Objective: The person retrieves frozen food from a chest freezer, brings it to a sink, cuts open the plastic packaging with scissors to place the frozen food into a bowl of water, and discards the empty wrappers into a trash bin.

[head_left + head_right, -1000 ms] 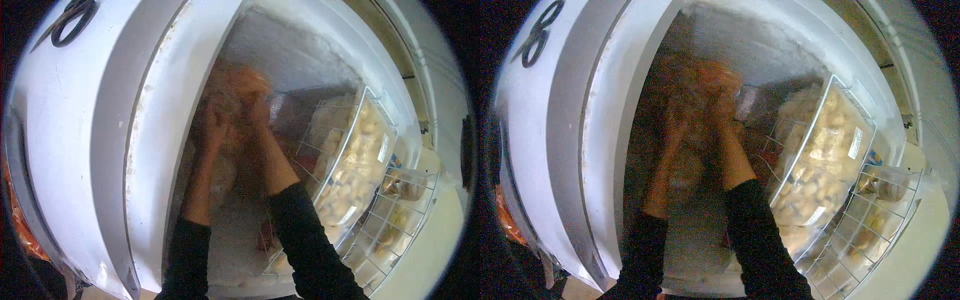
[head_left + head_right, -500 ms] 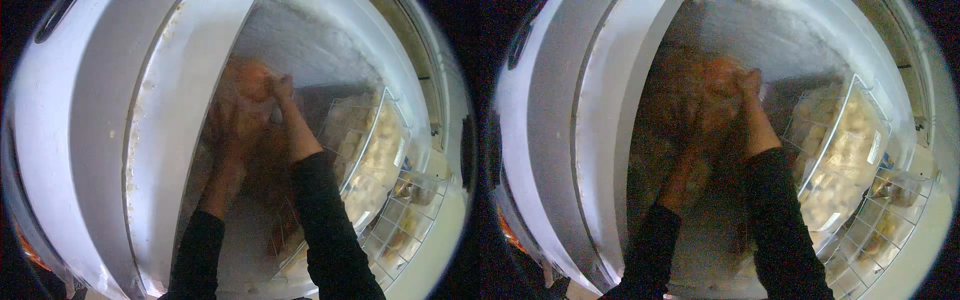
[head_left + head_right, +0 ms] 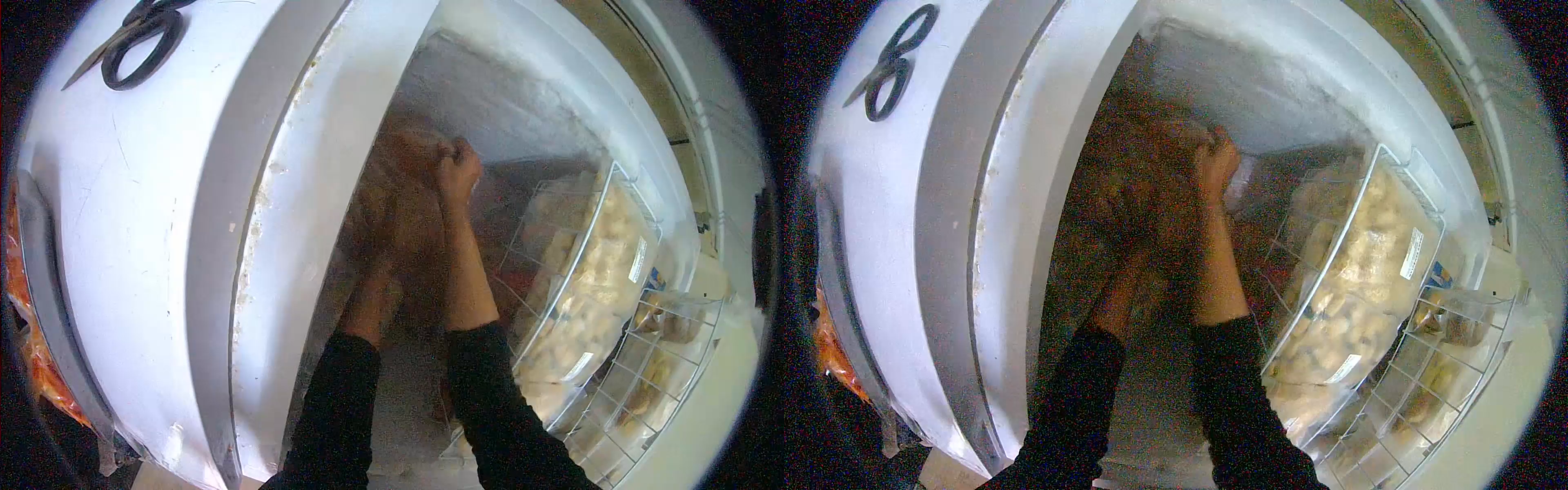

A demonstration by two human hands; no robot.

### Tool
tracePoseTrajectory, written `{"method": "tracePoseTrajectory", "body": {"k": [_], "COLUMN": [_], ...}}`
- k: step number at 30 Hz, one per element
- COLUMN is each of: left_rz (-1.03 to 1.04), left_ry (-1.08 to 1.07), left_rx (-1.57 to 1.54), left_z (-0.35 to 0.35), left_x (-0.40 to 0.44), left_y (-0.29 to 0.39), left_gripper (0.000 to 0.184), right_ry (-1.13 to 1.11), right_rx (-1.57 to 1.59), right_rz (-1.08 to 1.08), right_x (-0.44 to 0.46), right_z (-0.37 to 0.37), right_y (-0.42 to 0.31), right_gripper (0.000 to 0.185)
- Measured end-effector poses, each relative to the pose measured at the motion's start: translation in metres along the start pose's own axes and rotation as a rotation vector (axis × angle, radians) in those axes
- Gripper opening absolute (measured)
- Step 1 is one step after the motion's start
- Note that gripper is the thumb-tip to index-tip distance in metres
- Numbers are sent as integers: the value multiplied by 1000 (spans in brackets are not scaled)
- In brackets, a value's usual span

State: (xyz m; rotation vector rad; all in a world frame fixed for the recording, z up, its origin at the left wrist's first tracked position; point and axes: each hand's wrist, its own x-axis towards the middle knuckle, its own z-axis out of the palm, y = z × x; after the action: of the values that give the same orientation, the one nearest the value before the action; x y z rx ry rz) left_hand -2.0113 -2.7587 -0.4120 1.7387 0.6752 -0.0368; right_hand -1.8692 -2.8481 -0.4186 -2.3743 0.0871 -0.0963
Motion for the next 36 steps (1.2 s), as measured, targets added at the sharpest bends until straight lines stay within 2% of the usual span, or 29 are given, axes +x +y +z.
{"method": "tracePoseTrajectory", "body": {"k": [1, 2, 4, 8, 10, 11, 13, 14, 16, 20, 22, 26, 29, 30, 31, 32, 36], "left_rz": [-1, -3, 1, -3, -11, -14, -14, -19, -31, -113, -235, -592, -689, -612, -537, -387, -370], "left_ry": [-5, -11, -33, -93, -112, -126, -139, -142, -151, -177, -197, -320, -421, -451, -493, -566, -488], "left_rx": [-3, -10, -13, -36, -54, -62, -79, -87, -113, -260, -442, -1009, -1450, -1608, -1766, -2061, -1885], "left_z": [1, 2, 11, 27, 36, 39, 42, 43, 46, 42, 33, 26, 30, 27, 24, 21, 8], "left_x": [2, 5, 9, 21, 24, 26, 28, 29, 31, 26, 14, -25, -54, -60, -67, -74, -96], "left_y": [0, 1, 0, 8, 10, 12, 16, 16, 17, 22, 26, 49, 87, 104, 121, 137, 172], "left_gripper": [56, 56, 56, 56, 56, 56, 56, 56, 56, 56, 56, 56, 56, 57, 57, 59, 58], "right_ry": [110, 107, 182, 66, -141, -135, 37, 34, 1, 83, 150, 157, 254, 251, 253, 253, 351], "right_rx": [26, 27, -37, -73, -50, -54, -65, -65, -91, 91, 362, 425, 528, 533, 677, 821, 833], "right_rz": [-143, -149, -357, -395, -387, -404, -473, -478, -244, -241, -108, -53, -65, -86, 18, 126, 146], "right_x": [-2, -1, 2, 17, 23, 22, 11, 4, -10, -25, -36, -58, -72, -77, -82, -88, -99], "right_z": [-2, -4, -12, -50, -67, -74, -92, -103, -126, -148, -159, -198, -229, -243, -260, -275, -325], "right_y": [-4, -10, -22, -91, -113, -117, -115, -117, -120, -123, -132, -172, -187, -195, -206, -214, -214], "right_gripper": [21, 21, 18, 17, 16, 16, 22, 22, 16, 20, 22, 20, 16, 16, 16, 17, 19]}}
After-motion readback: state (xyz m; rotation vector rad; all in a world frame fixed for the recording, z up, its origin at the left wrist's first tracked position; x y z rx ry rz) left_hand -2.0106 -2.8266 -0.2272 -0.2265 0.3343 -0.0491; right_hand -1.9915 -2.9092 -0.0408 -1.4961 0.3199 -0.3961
